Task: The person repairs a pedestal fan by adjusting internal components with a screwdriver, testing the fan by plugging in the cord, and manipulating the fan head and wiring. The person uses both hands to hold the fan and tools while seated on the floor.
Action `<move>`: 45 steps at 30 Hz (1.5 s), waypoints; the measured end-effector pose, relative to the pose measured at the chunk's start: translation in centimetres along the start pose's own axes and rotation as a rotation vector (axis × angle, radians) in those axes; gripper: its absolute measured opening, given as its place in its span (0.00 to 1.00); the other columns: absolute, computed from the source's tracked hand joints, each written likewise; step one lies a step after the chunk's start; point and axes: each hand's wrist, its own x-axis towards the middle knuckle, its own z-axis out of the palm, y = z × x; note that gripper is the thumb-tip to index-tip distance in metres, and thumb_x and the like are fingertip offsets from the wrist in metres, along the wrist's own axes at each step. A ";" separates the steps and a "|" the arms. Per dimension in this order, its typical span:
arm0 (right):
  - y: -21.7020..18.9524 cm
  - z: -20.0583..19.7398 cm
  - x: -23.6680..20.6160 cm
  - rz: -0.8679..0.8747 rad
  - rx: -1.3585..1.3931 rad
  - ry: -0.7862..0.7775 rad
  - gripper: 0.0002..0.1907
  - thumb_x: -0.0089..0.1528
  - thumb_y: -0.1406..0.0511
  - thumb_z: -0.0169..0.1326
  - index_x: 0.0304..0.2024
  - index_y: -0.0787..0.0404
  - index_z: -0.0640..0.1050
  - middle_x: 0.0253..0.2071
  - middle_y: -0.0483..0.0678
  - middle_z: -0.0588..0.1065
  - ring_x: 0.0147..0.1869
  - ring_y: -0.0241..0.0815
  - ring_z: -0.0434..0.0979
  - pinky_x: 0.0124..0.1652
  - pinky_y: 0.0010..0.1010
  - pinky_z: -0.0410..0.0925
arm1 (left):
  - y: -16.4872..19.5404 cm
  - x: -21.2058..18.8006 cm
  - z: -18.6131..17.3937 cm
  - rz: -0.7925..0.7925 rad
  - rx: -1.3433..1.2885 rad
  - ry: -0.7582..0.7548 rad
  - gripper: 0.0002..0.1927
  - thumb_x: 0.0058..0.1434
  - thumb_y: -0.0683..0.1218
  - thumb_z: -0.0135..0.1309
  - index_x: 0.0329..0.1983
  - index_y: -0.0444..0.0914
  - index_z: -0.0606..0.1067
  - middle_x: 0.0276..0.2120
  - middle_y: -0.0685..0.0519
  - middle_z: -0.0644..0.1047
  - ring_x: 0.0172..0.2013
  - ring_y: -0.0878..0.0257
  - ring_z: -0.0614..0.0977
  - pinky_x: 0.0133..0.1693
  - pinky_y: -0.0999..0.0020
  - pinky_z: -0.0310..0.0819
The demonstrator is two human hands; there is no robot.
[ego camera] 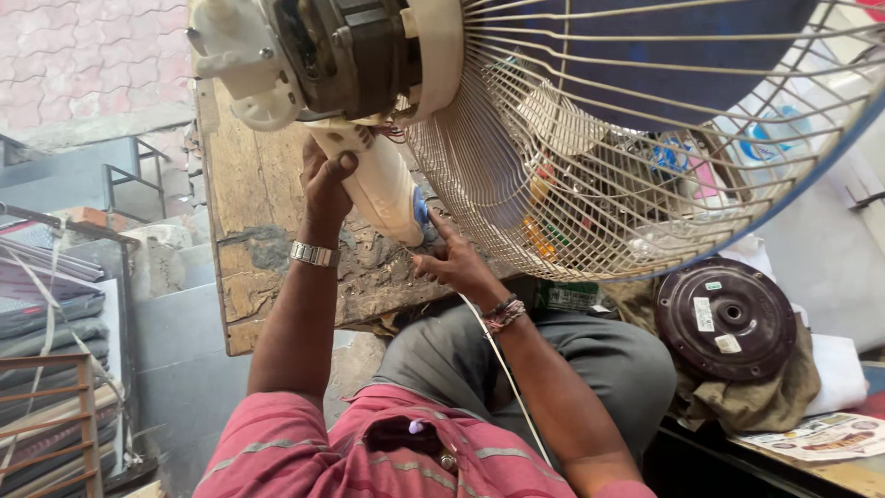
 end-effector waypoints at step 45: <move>-0.7 -0.5 -0.6 -0.029 -0.177 0.075 0.44 0.61 0.68 0.59 0.76 0.56 0.53 0.34 0.49 0.82 0.33 0.35 0.80 0.33 0.25 0.74 | 0.3 0.1 0.5 0.008 0.073 -0.020 0.34 0.59 0.53 0.65 0.63 0.32 0.69 0.52 0.48 0.78 0.53 0.57 0.79 0.58 0.62 0.74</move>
